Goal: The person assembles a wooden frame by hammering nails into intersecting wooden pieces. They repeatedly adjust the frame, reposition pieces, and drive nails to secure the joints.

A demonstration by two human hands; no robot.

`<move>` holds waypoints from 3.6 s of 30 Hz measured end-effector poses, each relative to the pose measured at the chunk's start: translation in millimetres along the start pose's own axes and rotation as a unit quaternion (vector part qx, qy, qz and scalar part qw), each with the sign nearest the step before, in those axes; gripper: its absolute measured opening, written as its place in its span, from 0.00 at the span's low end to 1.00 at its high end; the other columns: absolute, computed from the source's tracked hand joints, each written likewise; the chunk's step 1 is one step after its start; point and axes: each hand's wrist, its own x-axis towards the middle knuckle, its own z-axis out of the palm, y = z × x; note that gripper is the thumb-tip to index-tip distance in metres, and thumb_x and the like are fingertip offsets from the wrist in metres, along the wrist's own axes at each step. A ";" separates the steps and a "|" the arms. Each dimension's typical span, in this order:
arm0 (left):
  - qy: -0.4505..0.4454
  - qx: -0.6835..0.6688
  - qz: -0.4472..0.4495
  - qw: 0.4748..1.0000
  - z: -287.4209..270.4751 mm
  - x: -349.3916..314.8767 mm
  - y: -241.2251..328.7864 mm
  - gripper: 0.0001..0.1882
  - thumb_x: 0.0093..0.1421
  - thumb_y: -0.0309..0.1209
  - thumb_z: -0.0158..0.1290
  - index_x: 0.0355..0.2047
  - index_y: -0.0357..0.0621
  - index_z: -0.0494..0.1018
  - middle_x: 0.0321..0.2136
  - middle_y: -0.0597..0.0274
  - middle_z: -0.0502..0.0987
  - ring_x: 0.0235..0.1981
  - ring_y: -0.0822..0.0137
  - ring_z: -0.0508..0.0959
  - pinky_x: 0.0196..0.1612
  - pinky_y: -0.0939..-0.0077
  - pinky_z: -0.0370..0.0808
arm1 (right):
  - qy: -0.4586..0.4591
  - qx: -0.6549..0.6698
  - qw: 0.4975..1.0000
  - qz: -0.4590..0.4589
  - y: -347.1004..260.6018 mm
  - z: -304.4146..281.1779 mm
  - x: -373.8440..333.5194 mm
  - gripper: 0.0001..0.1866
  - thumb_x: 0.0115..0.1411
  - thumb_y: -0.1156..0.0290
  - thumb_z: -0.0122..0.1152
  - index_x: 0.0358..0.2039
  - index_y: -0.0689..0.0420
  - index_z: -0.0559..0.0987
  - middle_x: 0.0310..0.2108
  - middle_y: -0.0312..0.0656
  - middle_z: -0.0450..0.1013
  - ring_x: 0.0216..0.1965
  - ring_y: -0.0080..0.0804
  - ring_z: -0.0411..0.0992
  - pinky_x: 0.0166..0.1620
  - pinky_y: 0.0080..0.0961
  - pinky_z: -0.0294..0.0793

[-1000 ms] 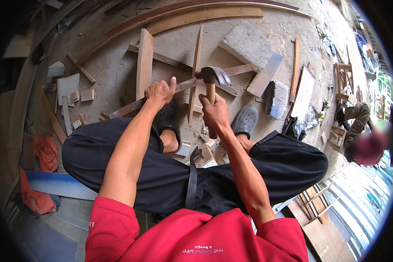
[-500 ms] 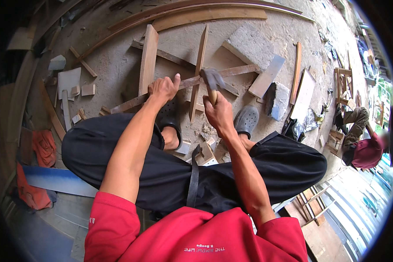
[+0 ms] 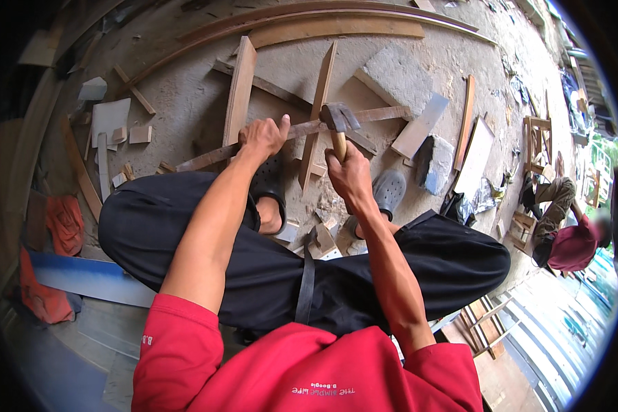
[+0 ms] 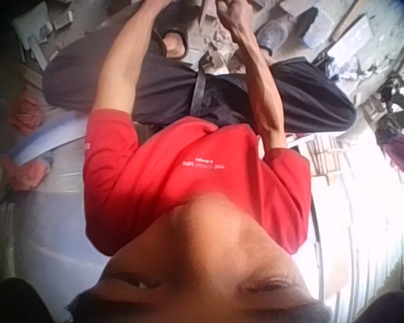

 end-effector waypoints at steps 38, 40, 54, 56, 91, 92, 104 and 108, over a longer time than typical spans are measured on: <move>-0.010 -0.005 0.014 1.000 -2.1 -4.1 1.9 0.41 0.67 0.58 0.29 0.28 0.32 0.80 0.30 0.33 0.79 0.38 0.37 0.79 0.42 0.46 0.74 | 0.028 -0.161 0.983 -0.089 15.3 8.8 -10.5 0.08 0.61 0.67 0.53 0.34 0.57 0.68 0.21 0.62 0.73 0.26 0.65 0.73 0.28 0.57 0.70; 0.007 -0.013 0.012 1.000 7.8 1.4 -2.7 0.41 0.65 0.59 0.31 0.28 0.34 0.80 0.32 0.34 0.79 0.39 0.37 0.79 0.43 0.45 0.72 | 0.004 -0.232 0.971 -0.061 18.0 14.9 -10.9 0.08 0.62 0.66 0.51 0.34 0.57 0.68 0.21 0.62 0.73 0.25 0.64 0.74 0.28 0.57 0.70; 0.018 -0.004 0.018 1.000 13.2 8.0 -10.3 0.40 0.65 0.59 0.31 0.29 0.35 0.81 0.33 0.34 0.79 0.40 0.36 0.79 0.44 0.46 0.72 | 0.054 -0.035 0.995 -0.081 -2.9 12.4 -22.3 0.11 0.62 0.63 0.58 0.32 0.58 0.73 0.21 0.55 0.74 0.23 0.54 0.75 0.27 0.47 0.70; 0.000 0.005 0.004 1.000 13.9 8.2 -6.0 0.40 0.65 0.59 0.31 0.30 0.35 0.81 0.33 0.33 0.79 0.40 0.36 0.79 0.45 0.45 0.72 | 0.082 0.080 0.988 -0.100 9.4 6.2 -13.0 0.12 0.62 0.64 0.59 0.31 0.60 0.73 0.15 0.38 0.70 0.15 0.26 0.67 0.21 0.34 0.68; 0.004 -0.002 0.001 1.000 10.5 5.0 -6.0 0.41 0.65 0.60 0.30 0.29 0.34 0.81 0.33 0.32 0.78 0.40 0.36 0.79 0.44 0.44 0.72 | 0.029 0.296 0.949 0.103 -8.8 4.0 -11.5 0.13 0.63 0.65 0.58 0.27 0.57 0.67 0.12 0.33 0.63 0.08 0.23 0.62 0.11 0.24 0.60; 0.007 -0.001 0.001 1.000 10.7 5.1 -6.3 0.41 0.65 0.60 0.30 0.29 0.34 0.81 0.33 0.32 0.79 0.40 0.36 0.79 0.43 0.44 0.72 | 0.039 0.280 0.955 0.085 -11.2 2.7 -11.4 0.13 0.63 0.65 0.58 0.27 0.57 0.67 0.12 0.34 0.63 0.08 0.23 0.62 0.11 0.25 0.60; 0.011 -0.012 0.007 1.000 16.0 9.4 -8.7 0.41 0.65 0.60 0.31 0.29 0.34 0.80 0.34 0.32 0.78 0.41 0.36 0.79 0.43 0.43 0.71 | 0.033 0.205 0.977 0.053 -14.6 3.4 -3.8 0.11 0.63 0.65 0.58 0.29 0.58 0.70 0.13 0.33 0.64 0.10 0.22 0.63 0.13 0.25 0.60; 0.009 -0.012 0.005 1.000 14.6 7.0 -9.2 0.41 0.65 0.60 0.31 0.29 0.34 0.80 0.34 0.32 0.78 0.41 0.36 0.79 0.43 0.43 0.71 | 0.118 0.115 0.983 -0.080 -44.3 -25.6 -10.6 0.14 0.62 0.63 0.61 0.28 0.61 0.72 0.16 0.31 0.63 0.19 0.18 0.58 0.22 0.25 0.60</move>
